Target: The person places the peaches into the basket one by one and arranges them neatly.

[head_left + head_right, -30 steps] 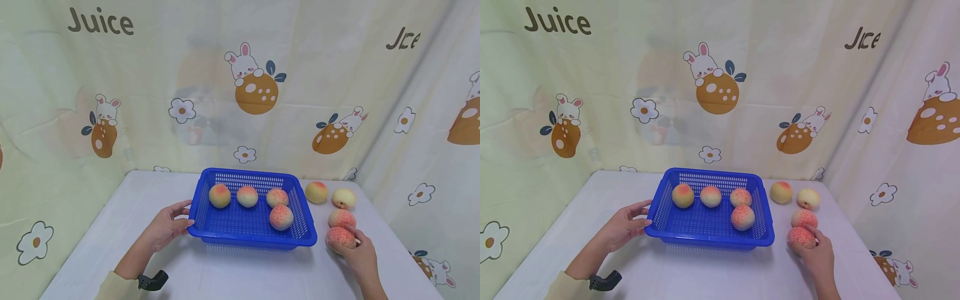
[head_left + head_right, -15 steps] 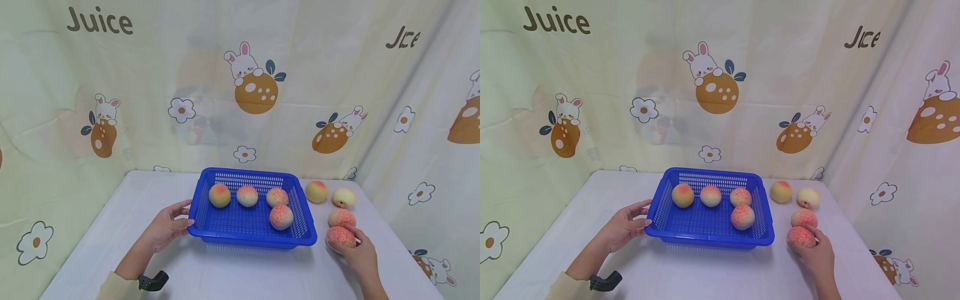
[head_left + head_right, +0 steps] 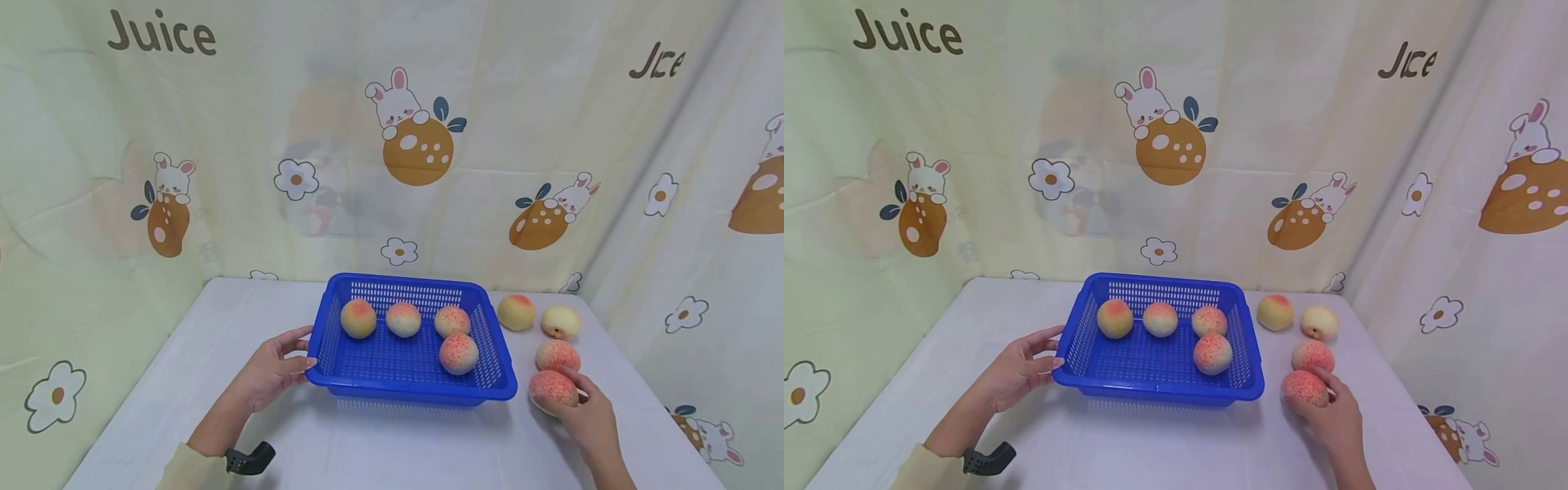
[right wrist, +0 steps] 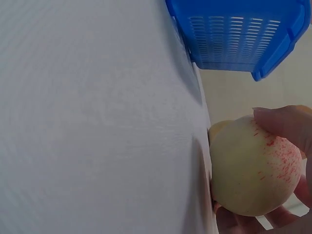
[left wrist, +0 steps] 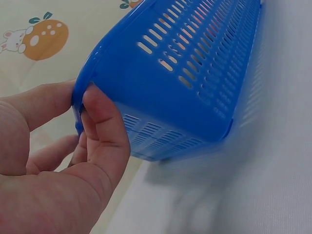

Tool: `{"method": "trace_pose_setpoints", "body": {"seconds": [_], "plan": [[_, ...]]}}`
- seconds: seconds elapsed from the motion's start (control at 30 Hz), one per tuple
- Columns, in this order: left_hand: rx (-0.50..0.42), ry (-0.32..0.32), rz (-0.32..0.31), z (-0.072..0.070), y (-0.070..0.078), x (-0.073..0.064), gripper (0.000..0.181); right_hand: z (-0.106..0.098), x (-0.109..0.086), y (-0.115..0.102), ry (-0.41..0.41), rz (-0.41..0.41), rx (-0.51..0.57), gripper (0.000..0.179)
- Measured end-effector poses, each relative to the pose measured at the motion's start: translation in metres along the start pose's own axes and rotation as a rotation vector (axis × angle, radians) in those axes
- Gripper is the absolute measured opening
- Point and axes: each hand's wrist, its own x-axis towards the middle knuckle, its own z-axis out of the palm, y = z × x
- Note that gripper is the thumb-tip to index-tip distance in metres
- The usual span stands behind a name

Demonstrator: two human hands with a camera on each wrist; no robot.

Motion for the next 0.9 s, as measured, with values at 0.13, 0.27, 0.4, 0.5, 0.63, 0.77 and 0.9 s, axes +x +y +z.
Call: {"method": "trace_pose_setpoints", "body": {"seconds": [0.13,0.27,0.4,0.5,0.63,0.77,0.9], "plan": [[0.003,-0.002,0.002,0.000,0.000,0.000,0.070,-0.001,-0.004,-0.005,-0.008,-0.002,0.010,0.106],[0.006,-0.005,0.000,0.000,0.000,0.000,0.070,-0.002,-0.009,-0.012,-0.013,-0.011,0.018,0.106],[0.003,-0.007,0.000,0.000,0.000,0.000,0.070,-0.004,-0.015,-0.018,-0.011,-0.026,0.028,0.103],[0.003,-0.004,0.001,0.000,0.000,0.000,0.070,-0.005,-0.018,-0.023,-0.005,-0.038,0.035,0.103],[0.007,0.001,0.000,0.000,-0.001,0.001,0.070,-0.007,-0.019,-0.028,-0.002,-0.052,0.030,0.104],[0.002,0.001,0.004,0.000,-0.002,0.001,0.069,-0.009,-0.020,-0.034,0.009,-0.075,0.029,0.101],[0.001,0.000,0.010,0.001,-0.003,0.002,0.068,-0.012,-0.023,-0.041,0.016,-0.094,0.036,0.102]]}}
